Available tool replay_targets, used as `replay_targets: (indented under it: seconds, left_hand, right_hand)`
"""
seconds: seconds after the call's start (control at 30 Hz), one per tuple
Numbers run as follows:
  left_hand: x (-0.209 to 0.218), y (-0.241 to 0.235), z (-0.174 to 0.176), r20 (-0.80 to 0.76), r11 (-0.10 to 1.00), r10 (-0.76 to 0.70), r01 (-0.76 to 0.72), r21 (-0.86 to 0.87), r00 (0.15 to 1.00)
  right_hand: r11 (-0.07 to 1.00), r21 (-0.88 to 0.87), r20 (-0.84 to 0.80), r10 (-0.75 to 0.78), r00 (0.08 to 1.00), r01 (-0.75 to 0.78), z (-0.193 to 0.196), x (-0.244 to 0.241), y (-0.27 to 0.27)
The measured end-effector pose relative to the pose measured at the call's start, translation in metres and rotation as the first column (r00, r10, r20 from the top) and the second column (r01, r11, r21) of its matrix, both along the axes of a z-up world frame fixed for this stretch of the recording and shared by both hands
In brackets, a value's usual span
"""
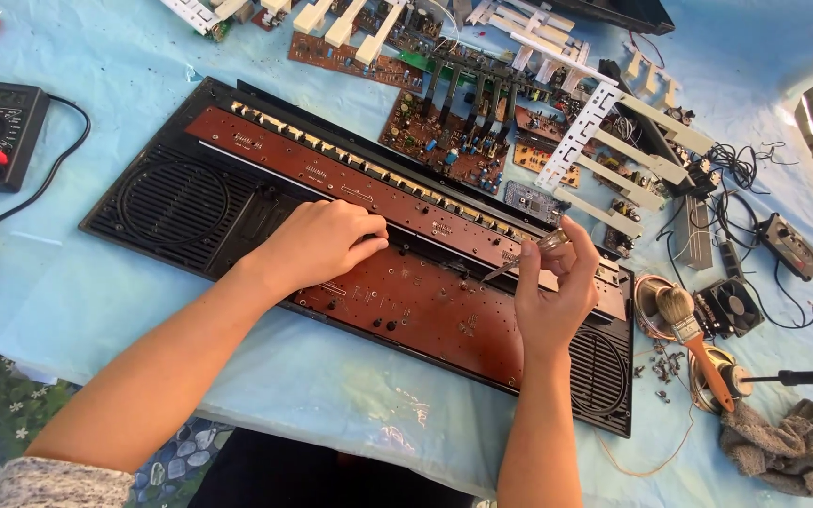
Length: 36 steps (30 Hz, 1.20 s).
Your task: The person uses a screwdriver to unscrew and remove screws from the back panel of a disassembled electronic device, likely a keyboard or synthesizer. The person then uses their fingers to pick up and handle small components on the exposed circuit board.
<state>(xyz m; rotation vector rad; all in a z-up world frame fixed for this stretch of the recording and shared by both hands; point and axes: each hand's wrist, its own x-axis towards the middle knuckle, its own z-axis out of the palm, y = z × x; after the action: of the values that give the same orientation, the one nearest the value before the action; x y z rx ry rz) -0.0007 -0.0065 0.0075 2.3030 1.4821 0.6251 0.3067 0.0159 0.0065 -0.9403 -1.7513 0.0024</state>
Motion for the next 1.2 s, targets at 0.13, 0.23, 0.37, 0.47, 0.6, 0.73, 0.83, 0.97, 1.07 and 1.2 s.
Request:
replay_targets:
  seconds: [0.13,0.23,0.37,0.47,0.6,0.73,0.83,0.97,1.07,1.2]
  left_hand:
    - [0.0,-0.001,0.002,0.012,1.0,0.001,-0.001,-0.004,1.0]
    - [-0.001,-0.002,0.005,0.015,1.0,0.002,-0.002,-0.013,1.0]
    - [0.0,-0.001,0.003,0.012,1.0,0.003,-0.003,-0.025,1.0]
    - [0.0,0.0,0.001,0.004,1.0,0.005,-0.005,-0.02,1.0]
    - [0.003,0.003,0.001,-0.025,0.998,0.034,-0.035,-0.053,0.999]
    - [0.002,0.003,0.003,-0.026,0.997,0.045,-0.046,-0.062,0.999]
    - [0.002,0.003,0.004,-0.011,0.996,-0.003,0.002,-0.086,1.0]
    - [0.002,0.005,-0.003,-0.008,0.998,0.01,-0.01,-0.065,1.0]
    - [0.002,0.005,-0.005,-0.002,0.997,0.017,-0.017,-0.074,1.0]
    - [0.003,0.005,-0.007,-0.013,0.997,0.005,-0.006,-0.071,1.0]
  right_hand:
    - [1.0,-0.01,-0.013,0.001,1.0,-0.001,0.0,0.004,0.001]
    - [1.0,-0.017,0.01,-0.007,1.0,0.007,0.003,0.002,0.0]
    - [1.0,-0.018,0.003,-0.019,1.0,0.019,0.002,0.002,-0.001]
    - [0.999,-0.022,0.006,-0.026,1.0,0.026,0.003,0.002,0.0]
    - [0.994,-0.08,0.078,-0.07,0.995,0.076,0.005,0.002,-0.001]
    - [0.991,-0.124,0.011,-0.054,0.998,0.055,0.014,-0.006,-0.009]
    - [0.988,-0.154,0.073,0.021,0.997,-0.009,0.018,-0.005,-0.013]
    - [0.982,-0.187,0.051,-0.014,0.999,0.023,0.016,-0.007,-0.012]
    - [0.981,-0.191,0.076,0.037,0.996,-0.022,0.018,-0.007,-0.012]
    - [0.968,-0.242,0.148,0.105,0.983,-0.067,0.019,-0.001,-0.011]
